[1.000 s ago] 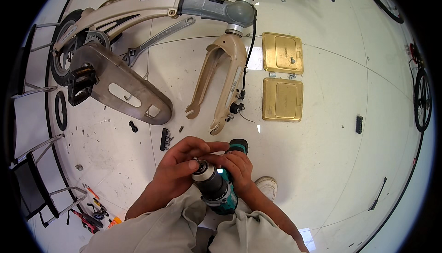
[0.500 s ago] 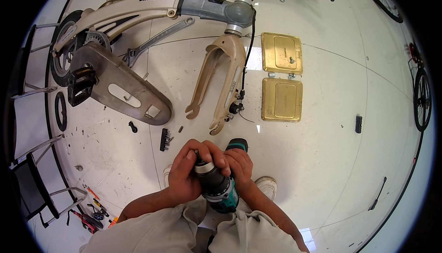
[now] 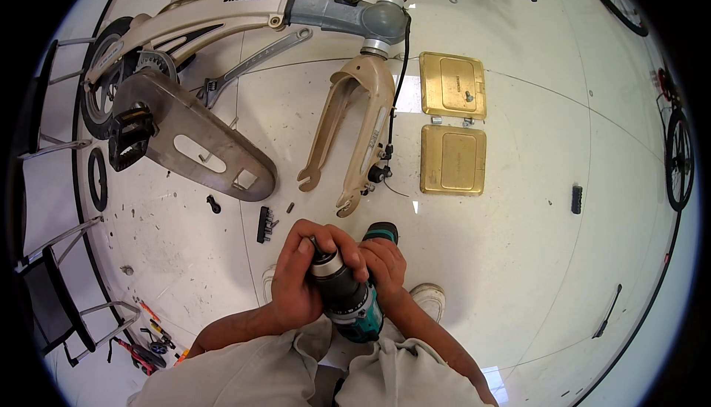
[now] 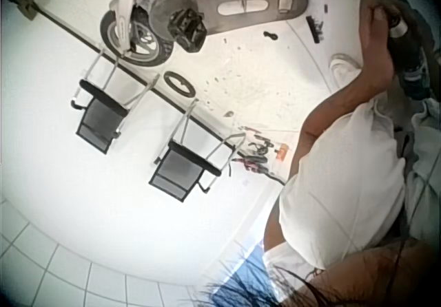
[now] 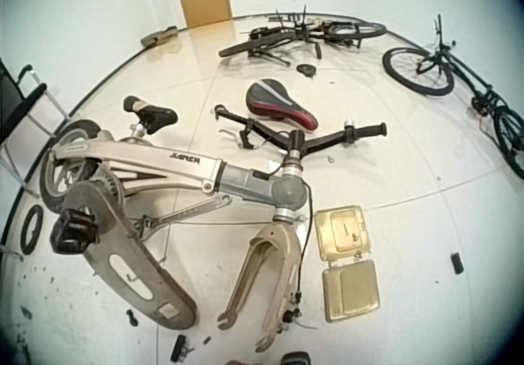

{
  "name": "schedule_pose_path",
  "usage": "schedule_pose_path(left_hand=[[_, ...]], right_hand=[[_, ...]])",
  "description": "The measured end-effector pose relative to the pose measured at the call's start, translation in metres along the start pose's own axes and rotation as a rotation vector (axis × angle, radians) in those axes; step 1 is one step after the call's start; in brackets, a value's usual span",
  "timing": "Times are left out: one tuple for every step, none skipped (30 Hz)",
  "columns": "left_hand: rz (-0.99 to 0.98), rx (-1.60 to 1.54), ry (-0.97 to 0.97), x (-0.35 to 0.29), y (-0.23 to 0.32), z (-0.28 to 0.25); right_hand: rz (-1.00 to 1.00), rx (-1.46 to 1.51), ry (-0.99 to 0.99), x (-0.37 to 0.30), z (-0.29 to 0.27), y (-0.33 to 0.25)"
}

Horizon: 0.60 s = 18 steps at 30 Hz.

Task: The person uses a cordless drill to attach a brake caliper to the front fork of a bicycle. They handle small screws and washers, then tighten the mounting bolts to secure the component.

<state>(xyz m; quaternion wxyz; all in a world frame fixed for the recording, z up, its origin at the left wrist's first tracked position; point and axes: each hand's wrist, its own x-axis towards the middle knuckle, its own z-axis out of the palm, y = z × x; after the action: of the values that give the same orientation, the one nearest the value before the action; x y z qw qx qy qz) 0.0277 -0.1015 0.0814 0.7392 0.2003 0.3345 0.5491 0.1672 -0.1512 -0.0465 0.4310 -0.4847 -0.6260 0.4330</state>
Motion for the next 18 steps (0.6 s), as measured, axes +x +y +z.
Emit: schedule_pose_path(left_hand=[[-0.001, -0.002, -0.008, 0.0002, 0.0, 0.0], [0.0, -0.001, -0.013, 0.0002, 0.0006, 0.0], [0.001, -0.001, -0.019, 0.0003, 0.001, 0.0], [0.0, -0.005, -0.025, 0.0005, 0.001, 0.0002], [0.001, -0.011, -0.031, 0.0004, 0.0011, 0.0004], [0.001, -0.016, -0.037, 0.0004, 0.0013, 0.0005], [0.003, -0.017, -0.04, 0.0004, 0.0017, 0.0007], [0.003, -0.017, -0.044, 0.0005, 0.0017, 0.0008], [0.004, -0.017, -0.048, 0.0006, 0.0016, 0.0008], [0.0, -0.012, -0.045, 0.0004, 0.0012, 0.0002], [-0.005, -0.007, -0.042, -0.0001, 0.0006, -0.0008], [-0.01, -0.002, -0.039, -0.0004, 0.0002, -0.0013], [-0.011, -0.002, -0.038, -0.0004, 0.0001, -0.0011], [-0.012, -0.003, -0.035, -0.0006, 0.0, -0.001], [-0.014, -0.003, -0.033, -0.0006, -0.0001, -0.001], [-0.011, 0.0, -0.038, -0.0002, -0.0002, -0.0012], [-0.008, 0.003, -0.041, 0.0, -0.0002, -0.0016], [-0.004, 0.006, -0.045, 0.0, -0.0002, -0.002]], right_hand=[[0.085, 0.049, -0.019, -0.0082, 0.002, 0.0078], [0.096, 0.066, -0.019, -0.0089, 0.0028, 0.0083], [0.106, 0.083, -0.019, -0.0092, 0.0036, 0.0085], [0.044, 0.065, 0.001, -0.0091, 0.0035, 0.008], [0.008, 0.053, 0.012, -0.0074, 0.003, 0.006], [-0.028, 0.041, 0.023, -0.0058, 0.0025, 0.0039], [-0.037, 0.035, 0.026, -0.0046, 0.0019, 0.0024], [-0.044, 0.034, 0.026, -0.0041, 0.0016, 0.0021], [-0.051, 0.034, 0.027, -0.0034, 0.0011, 0.0017], [-0.056, 0.039, 0.024, -0.0029, 0.0004, 0.0019], [-0.063, 0.036, 0.025, -0.0027, 0.0001, 0.002], [-0.071, 0.033, 0.026, -0.0025, -0.0003, 0.002], [-0.082, 0.021, 0.031, -0.0025, -0.0005, 0.0021], [-0.088, 0.018, 0.034, -0.0031, -0.0002, 0.0028], [-0.093, 0.015, 0.037, -0.0036, 0.0002, 0.0035], [-0.093, 0.019, 0.038, -0.0053, 0.0013, 0.0054], [-0.098, 0.023, 0.037, -0.0048, 0.0019, 0.0049], [-0.103, 0.028, 0.037, -0.0038, 0.0024, 0.0041]])
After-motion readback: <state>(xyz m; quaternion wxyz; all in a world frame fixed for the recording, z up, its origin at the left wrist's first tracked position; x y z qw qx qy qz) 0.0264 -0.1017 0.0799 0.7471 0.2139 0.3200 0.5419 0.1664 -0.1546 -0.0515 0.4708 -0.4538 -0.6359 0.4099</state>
